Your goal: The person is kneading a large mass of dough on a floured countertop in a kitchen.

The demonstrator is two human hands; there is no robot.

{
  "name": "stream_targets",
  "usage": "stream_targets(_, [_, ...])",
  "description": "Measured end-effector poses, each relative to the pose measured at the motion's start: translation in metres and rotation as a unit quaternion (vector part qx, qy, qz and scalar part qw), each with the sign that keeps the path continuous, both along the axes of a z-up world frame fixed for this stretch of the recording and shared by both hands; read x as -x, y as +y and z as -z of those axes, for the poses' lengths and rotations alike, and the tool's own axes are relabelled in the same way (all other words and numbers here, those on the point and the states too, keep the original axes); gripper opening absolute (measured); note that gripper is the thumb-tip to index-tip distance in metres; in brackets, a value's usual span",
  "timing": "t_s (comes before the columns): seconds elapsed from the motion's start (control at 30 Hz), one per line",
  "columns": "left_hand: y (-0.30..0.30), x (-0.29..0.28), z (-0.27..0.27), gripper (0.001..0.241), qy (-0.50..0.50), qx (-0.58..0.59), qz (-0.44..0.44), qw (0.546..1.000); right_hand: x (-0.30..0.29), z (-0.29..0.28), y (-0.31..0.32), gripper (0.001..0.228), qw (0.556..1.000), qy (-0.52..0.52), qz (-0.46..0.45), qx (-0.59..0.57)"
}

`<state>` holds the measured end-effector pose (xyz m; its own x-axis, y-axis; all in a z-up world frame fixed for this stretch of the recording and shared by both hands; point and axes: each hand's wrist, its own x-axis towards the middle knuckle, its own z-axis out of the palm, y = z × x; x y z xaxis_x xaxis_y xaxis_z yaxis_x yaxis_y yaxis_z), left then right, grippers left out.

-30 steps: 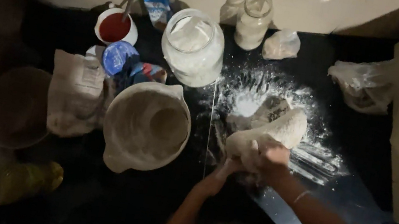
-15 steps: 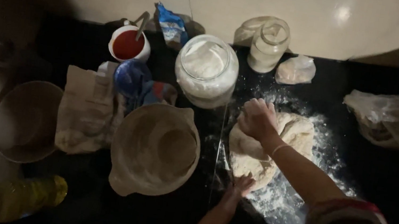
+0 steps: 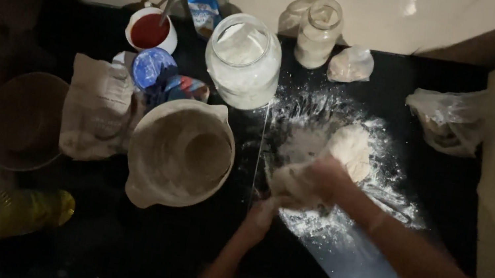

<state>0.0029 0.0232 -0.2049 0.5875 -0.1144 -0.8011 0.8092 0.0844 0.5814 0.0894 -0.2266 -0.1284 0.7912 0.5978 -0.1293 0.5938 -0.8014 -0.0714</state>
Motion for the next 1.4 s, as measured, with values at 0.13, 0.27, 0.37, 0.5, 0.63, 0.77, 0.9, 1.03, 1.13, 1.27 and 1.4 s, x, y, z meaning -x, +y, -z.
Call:
stream_targets(0.13, [0.008,0.033,-0.207,0.038,-0.442,-0.182,0.211,0.852,0.049,-0.007,0.006,0.038,0.993,-0.111,0.051,0.004])
stream_targets(0.27, [0.025,0.034,-0.259,0.045,-0.469,-0.196,0.129,0.851,0.058,0.071,0.042,0.046,0.938,-0.303,-0.006,-0.171])
stream_targets(0.37, [0.033,0.032,-0.249,0.055,-0.524,-0.192,0.088,0.825,0.03,-0.022,0.077,0.033,0.938,-0.273,-0.024,-0.214])
stream_targets(0.5, [0.039,0.036,-0.234,0.057,-0.545,-0.167,0.07,0.818,-0.021,-0.126,0.115,0.051,0.962,-0.261,-0.015,-0.079])
stream_targets(0.63, [0.035,0.008,-0.213,0.058,-0.556,-0.159,0.082,0.812,-0.053,-0.163,0.13,0.048,0.986,-0.088,0.046,-0.133])
stream_targets(0.77, [0.031,-0.033,-0.136,0.061,-0.538,-0.144,0.069,0.828,-0.075,-0.081,0.114,0.018,0.9,-0.017,0.002,-0.436])
stream_targets(0.9, [-0.002,-0.073,-0.046,0.059,-0.246,-0.092,-0.03,0.965,-0.108,-0.123,0.061,0.05,0.841,0.009,0.316,-0.44])
stream_targets(1.03, [-0.045,0.008,-0.054,0.069,-0.308,0.052,-0.007,0.95,-0.116,-0.083,-0.022,0.053,0.893,0.087,0.398,-0.19])
stream_targets(1.13, [-0.052,0.027,-0.152,0.059,-0.419,-0.082,0.081,0.901,-0.102,-0.061,-0.041,0.048,0.897,0.153,0.365,-0.197])
stream_targets(1.27, [-0.043,0.026,-0.251,0.063,-0.609,-0.32,0.108,0.717,-0.009,-0.173,0.024,0.02,0.88,0.228,0.405,-0.096])
stream_targets(1.4, [-0.041,0.024,-0.217,0.041,-0.601,-0.204,0.229,0.738,0.024,-0.083,0.034,0.05,0.909,0.154,0.378,0.09])
